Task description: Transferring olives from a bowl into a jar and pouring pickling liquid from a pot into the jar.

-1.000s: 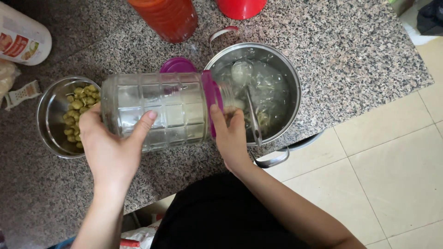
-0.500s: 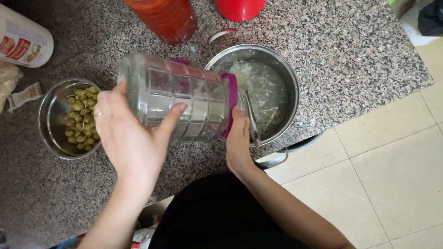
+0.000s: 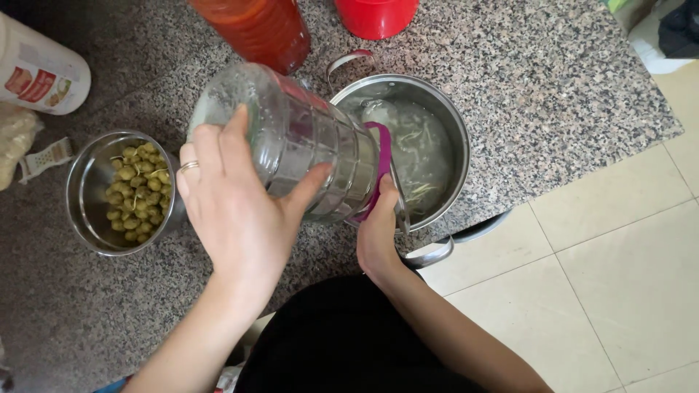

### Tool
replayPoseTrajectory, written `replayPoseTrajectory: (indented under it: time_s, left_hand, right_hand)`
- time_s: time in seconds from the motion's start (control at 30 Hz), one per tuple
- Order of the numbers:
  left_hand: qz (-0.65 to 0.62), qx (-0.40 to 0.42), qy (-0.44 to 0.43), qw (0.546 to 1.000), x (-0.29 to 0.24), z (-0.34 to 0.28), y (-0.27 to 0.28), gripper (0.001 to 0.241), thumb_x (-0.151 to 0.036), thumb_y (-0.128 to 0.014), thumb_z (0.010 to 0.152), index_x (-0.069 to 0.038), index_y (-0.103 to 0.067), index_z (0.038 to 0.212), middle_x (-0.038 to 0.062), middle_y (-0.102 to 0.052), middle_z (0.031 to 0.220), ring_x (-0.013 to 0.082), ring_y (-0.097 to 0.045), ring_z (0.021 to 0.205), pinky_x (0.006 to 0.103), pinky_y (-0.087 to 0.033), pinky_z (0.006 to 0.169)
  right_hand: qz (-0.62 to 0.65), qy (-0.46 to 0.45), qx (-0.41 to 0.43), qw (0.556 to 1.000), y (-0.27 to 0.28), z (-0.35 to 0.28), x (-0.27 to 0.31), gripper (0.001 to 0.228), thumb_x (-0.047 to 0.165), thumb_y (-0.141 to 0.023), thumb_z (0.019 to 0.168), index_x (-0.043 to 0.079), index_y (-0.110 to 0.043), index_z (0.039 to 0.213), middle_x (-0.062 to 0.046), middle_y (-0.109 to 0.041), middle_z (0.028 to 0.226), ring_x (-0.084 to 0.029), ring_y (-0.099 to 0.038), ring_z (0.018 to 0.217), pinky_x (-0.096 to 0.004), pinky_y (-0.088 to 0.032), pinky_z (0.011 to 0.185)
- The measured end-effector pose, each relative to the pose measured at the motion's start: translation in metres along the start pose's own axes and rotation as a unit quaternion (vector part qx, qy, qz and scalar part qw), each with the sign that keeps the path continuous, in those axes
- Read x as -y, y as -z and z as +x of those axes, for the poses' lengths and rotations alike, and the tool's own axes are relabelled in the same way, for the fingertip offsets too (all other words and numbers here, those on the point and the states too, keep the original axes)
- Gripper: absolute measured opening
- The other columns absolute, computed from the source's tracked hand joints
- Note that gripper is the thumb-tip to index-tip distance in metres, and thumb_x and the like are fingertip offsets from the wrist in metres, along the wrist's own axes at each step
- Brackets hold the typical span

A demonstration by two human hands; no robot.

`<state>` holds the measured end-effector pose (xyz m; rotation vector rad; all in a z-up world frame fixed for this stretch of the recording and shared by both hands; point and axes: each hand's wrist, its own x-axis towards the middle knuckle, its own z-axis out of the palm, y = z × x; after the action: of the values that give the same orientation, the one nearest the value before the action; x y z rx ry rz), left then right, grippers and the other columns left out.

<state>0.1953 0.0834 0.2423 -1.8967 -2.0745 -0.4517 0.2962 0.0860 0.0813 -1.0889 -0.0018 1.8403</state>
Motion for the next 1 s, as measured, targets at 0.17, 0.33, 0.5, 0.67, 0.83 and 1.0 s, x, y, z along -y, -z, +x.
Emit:
replayPoseTrajectory:
  time_s: [0.17,0.33,0.5,0.67,0.83,1.0]
  left_hand:
    - [-0.004,-0.003,-0.009,1.000,-0.004,0.003,-0.001,0.097,-0.042,-0.102,0.071,0.011,-0.057,0.139,0.021,-0.055,0.118,0.0378,-0.055,0.102,0.0473,-0.044,0.092]
    - [-0.002,-0.018,-0.014,1.000,-0.007,0.006,-0.005,0.099,-0.053,-0.099,0.074,0.011,-0.060,0.138,0.019,-0.055,0.117,0.0351,-0.053,0.103,0.0451,-0.043,0.093]
    - [-0.125,0.000,-0.008,0.992,0.004,0.011,-0.018,0.097,-0.045,-0.103,0.069,0.004,-0.064,0.142,0.007,-0.052,0.107,0.0243,-0.048,0.098,0.0402,-0.035,0.094]
    - [-0.245,0.037,0.012,0.969,0.014,0.017,-0.008,0.090,-0.036,-0.100,0.067,0.001,-0.065,0.141,0.006,-0.060,0.108,0.0212,-0.054,0.101,0.0368,-0.036,0.096]
    - [-0.290,0.028,0.023,0.956,0.014,0.012,-0.004,0.080,-0.040,-0.099,0.064,-0.013,-0.071,0.134,0.002,-0.072,0.134,0.0200,-0.055,0.128,0.0509,-0.012,0.117]
    - [-0.243,-0.019,-0.005,0.970,0.004,-0.004,-0.009,0.078,-0.044,-0.091,0.073,-0.015,-0.065,0.141,0.005,-0.071,0.137,0.0210,-0.062,0.126,0.0581,-0.013,0.120]
  right_hand:
    - [0.028,0.006,0.012,1.000,0.000,-0.002,0.001,0.061,0.045,-0.036,0.103,0.003,-0.056,0.142,-0.010,-0.062,0.139,-0.021,-0.055,0.122,-0.036,-0.040,0.108]
    - [0.030,0.005,0.003,1.000,0.004,0.000,0.001,0.057,0.045,-0.035,0.104,0.002,-0.055,0.136,-0.011,-0.061,0.133,-0.022,-0.053,0.118,-0.039,-0.039,0.108]
    - [0.060,0.011,0.025,0.998,-0.001,-0.002,0.009,0.063,0.047,-0.031,0.105,0.001,-0.056,0.138,-0.015,-0.063,0.137,-0.027,-0.058,0.120,-0.043,-0.043,0.106]
    - [0.048,0.058,0.044,0.996,0.012,0.007,0.003,0.057,0.047,-0.032,0.105,0.004,-0.055,0.136,-0.013,-0.062,0.135,-0.024,-0.056,0.118,-0.041,-0.040,0.106]
    - [0.066,0.079,0.118,0.988,0.000,-0.004,0.012,0.057,0.044,-0.028,0.108,0.005,-0.054,0.139,-0.014,-0.062,0.140,-0.024,-0.055,0.126,-0.042,-0.038,0.111]
    - [0.080,0.109,0.102,0.986,0.010,0.010,0.006,0.047,0.042,-0.032,0.109,0.009,-0.058,0.130,-0.008,-0.066,0.131,-0.019,-0.059,0.114,-0.037,-0.043,0.096]
